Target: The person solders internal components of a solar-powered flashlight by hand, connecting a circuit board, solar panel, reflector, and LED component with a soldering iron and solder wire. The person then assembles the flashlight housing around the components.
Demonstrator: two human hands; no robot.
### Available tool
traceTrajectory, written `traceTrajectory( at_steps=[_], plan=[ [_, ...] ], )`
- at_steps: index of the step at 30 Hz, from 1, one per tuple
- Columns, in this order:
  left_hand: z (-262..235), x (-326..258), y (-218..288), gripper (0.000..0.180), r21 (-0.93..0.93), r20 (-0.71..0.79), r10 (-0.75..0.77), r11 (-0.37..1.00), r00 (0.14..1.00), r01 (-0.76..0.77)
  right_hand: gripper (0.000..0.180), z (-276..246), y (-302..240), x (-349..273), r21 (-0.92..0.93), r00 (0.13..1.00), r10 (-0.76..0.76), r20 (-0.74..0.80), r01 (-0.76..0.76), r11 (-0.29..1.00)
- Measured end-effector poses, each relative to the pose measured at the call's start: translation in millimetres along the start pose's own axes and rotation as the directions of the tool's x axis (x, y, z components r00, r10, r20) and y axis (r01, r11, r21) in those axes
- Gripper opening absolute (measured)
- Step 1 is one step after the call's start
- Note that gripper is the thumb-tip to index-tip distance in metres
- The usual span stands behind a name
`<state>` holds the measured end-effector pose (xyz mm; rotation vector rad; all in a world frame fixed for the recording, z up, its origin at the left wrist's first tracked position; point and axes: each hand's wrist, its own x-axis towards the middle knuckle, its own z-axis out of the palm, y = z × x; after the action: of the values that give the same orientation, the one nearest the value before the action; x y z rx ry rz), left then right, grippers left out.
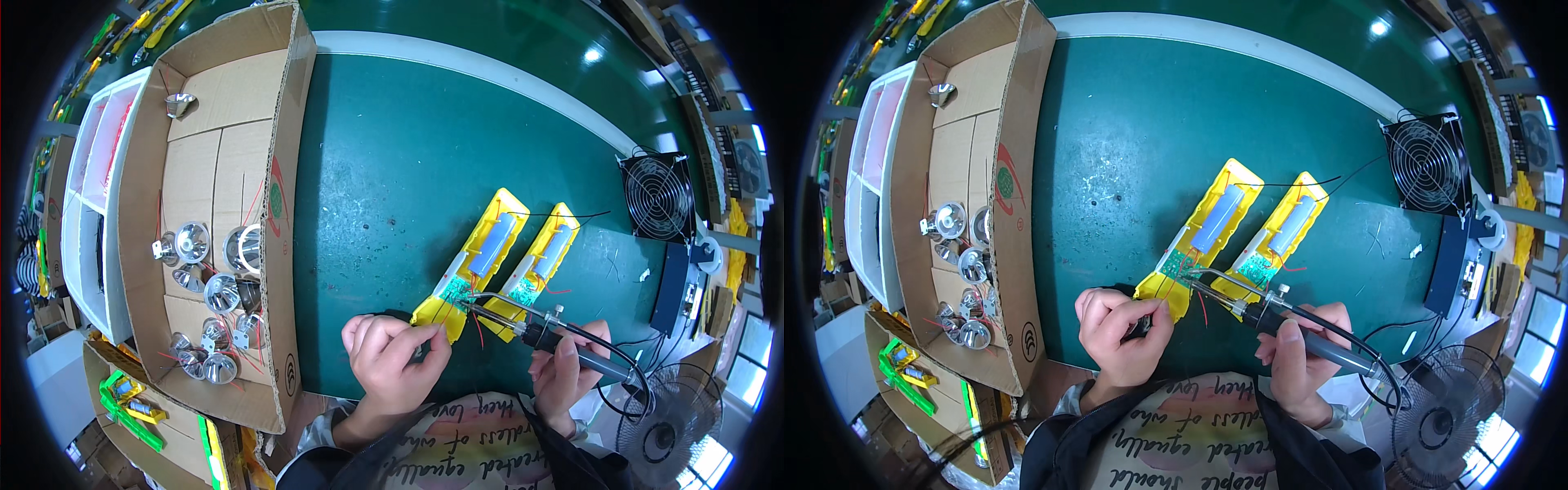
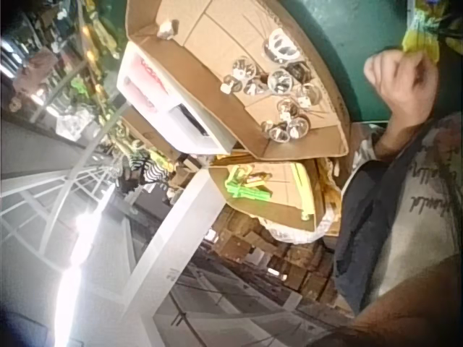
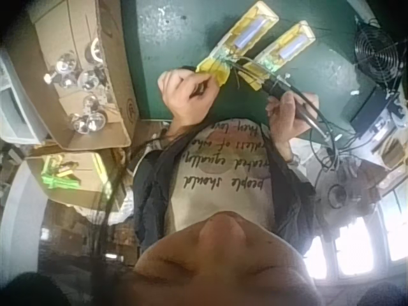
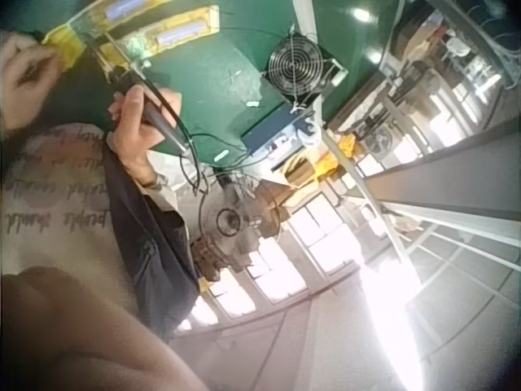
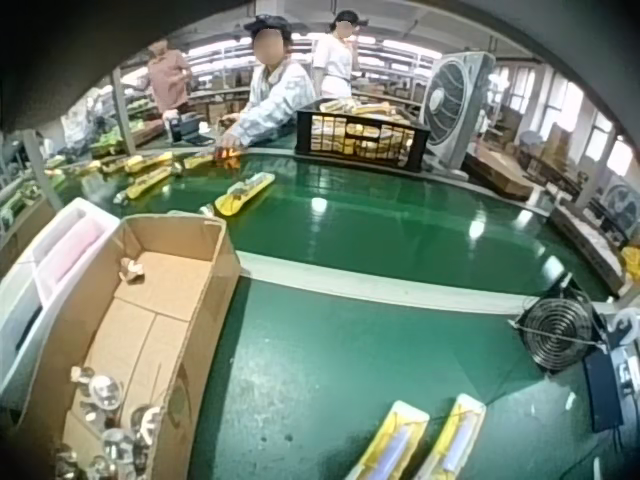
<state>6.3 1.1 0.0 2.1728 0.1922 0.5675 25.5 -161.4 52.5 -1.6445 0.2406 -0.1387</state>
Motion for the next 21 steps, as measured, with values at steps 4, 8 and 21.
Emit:
traceTrajectory(
  at_steps=[4, 8, 21],
  plan=[
    [-0.9, -0.9, 0.8, 0.020, 0.001, -0.002, -0.004, 1.000, 1.000, 0.004, 0.015, 0.7, -0.7, -0.2, 0.013, 1.000, 0.018, 0.015, -0.019, 1.000],
    [-0.8, -1.0, 1.1, 0.018, 0.012, 0.006, -0.043, 0.999, 0.999, 0.043, 0.015, 2.2, -0.4, 1.0, 0.007, 1.000, 0.013, -0.006, -0.013, 1.000],
    [-0.2, -0.4, -0.2, 0.020, -0.008, -0.017, -0.006, 1.000, 1.000, 0.005, 0.017, -0.3, 2.3, 1.4, 0.018, 1.000, 0.006, -0.002, -0.006, 1.000]
  ],
)
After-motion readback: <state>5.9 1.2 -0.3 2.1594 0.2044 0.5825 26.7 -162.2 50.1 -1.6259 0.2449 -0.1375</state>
